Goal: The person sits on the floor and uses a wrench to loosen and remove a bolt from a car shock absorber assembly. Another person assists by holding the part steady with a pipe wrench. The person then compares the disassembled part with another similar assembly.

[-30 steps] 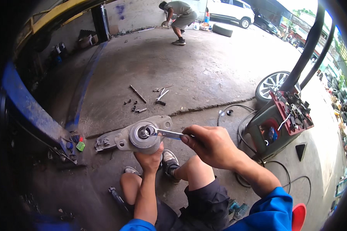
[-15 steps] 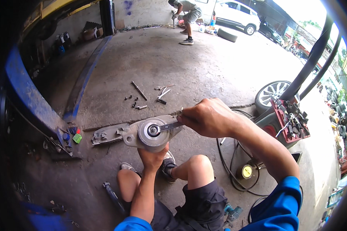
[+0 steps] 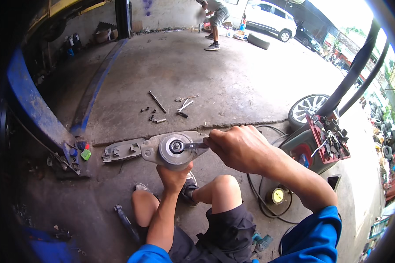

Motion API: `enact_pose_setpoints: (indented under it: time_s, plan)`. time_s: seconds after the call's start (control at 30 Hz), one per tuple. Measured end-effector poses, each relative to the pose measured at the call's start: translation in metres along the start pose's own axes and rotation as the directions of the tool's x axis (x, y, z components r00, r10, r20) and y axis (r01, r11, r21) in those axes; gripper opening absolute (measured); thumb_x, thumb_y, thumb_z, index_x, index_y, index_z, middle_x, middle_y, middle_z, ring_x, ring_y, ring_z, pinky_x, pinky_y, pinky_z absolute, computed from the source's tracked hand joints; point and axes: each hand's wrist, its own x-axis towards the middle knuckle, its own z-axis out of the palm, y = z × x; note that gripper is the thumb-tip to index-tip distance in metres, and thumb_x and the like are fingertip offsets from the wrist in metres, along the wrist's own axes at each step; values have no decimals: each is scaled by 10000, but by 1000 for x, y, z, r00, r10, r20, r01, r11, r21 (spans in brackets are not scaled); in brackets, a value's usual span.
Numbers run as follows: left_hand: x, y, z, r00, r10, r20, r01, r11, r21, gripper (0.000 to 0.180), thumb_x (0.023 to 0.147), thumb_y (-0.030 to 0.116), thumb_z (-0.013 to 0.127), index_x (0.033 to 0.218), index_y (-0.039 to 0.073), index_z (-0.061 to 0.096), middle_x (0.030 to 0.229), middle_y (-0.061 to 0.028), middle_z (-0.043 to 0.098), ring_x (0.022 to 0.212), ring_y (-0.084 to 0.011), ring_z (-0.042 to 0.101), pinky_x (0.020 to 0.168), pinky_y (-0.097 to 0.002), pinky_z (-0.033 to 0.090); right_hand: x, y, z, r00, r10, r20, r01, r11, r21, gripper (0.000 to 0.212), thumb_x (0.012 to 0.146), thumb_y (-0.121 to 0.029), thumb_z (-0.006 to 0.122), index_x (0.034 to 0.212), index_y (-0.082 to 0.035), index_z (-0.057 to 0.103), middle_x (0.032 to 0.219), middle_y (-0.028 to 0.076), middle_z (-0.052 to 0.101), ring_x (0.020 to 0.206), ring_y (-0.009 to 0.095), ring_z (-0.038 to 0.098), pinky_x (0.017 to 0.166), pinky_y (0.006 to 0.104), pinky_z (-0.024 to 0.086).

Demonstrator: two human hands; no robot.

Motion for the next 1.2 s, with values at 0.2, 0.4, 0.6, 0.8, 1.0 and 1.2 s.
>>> enact_pose_setpoints:
  time_s: [0.2, 0.4, 0.6, 0.8, 1.0, 1.2]
  plan:
    - [1, -7, -5, 999, -3, 51, 3, 1000, 0, 586, 695, 235, 910, 1159, 0, 640, 1056, -82, 713, 963, -182, 675, 883, -342, 524, -3, -3, 10, 991, -48, -122, 43, 998, -46, 314, 983, -316, 592, 818, -51, 559, 633, 135, 603, 592, 357, 632, 516, 456, 486]
    - [4, 3, -3, 1000, 8, 8, -7, 999, -42, 493, 712, 197, 887, 1101, 4, 653, 1000, -57, 710, 909, -157, 668, 849, -321, 528, -1, -7, 14, 988, -65, -137, 55, 996, -76, 390, 975, -392, 598, 790, -51, 559, 642, 122, 614, 584, 345, 634, 508, 446, 487]
    - [6, 2, -2, 1000, 21, -12, -21, 999, -28, 417, 718, 169, 869, 1044, 12, 661, 955, -34, 707, 859, -124, 657, 808, -296, 529, 0, -5, 16, 984, -70, -165, 67, 998, -18, 329, 934, -303, 675, 782, -42, 545, 634, 126, 560, 565, 355, 587, 503, 450, 448]
    - [4, -2, -2, 1000, 17, -4, -17, 1000, 19, 346, 725, 142, 847, 992, 11, 671, 912, -28, 711, 827, -119, 657, 778, -296, 530, -1, -5, 17, 983, -59, -176, 58, 998, -13, 336, 932, -297, 678, 767, -39, 539, 638, 126, 564, 569, 358, 587, 504, 454, 446]
    - [1, -7, -4, 997, -39, 71, 36, 999, 32, 591, 699, 255, 909, 1161, -4, 645, 1049, -92, 720, 957, -187, 684, 869, -344, 535, -5, -5, 20, 979, -43, -197, 40, 999, -19, 349, 929, -304, 681, 748, -44, 534, 630, 125, 553, 553, 358, 574, 495, 455, 431]
    - [-1, -7, -1, 995, -57, 84, 56, 998, 11, 603, 698, 256, 910, 1171, -5, 643, 1055, -101, 720, 970, -189, 683, 881, -341, 532, -11, -6, 18, 983, -12, -182, 4, 999, -45, 385, 949, -367, 637, 751, -50, 547, 624, 127, 583, 582, 359, 608, 515, 455, 466]
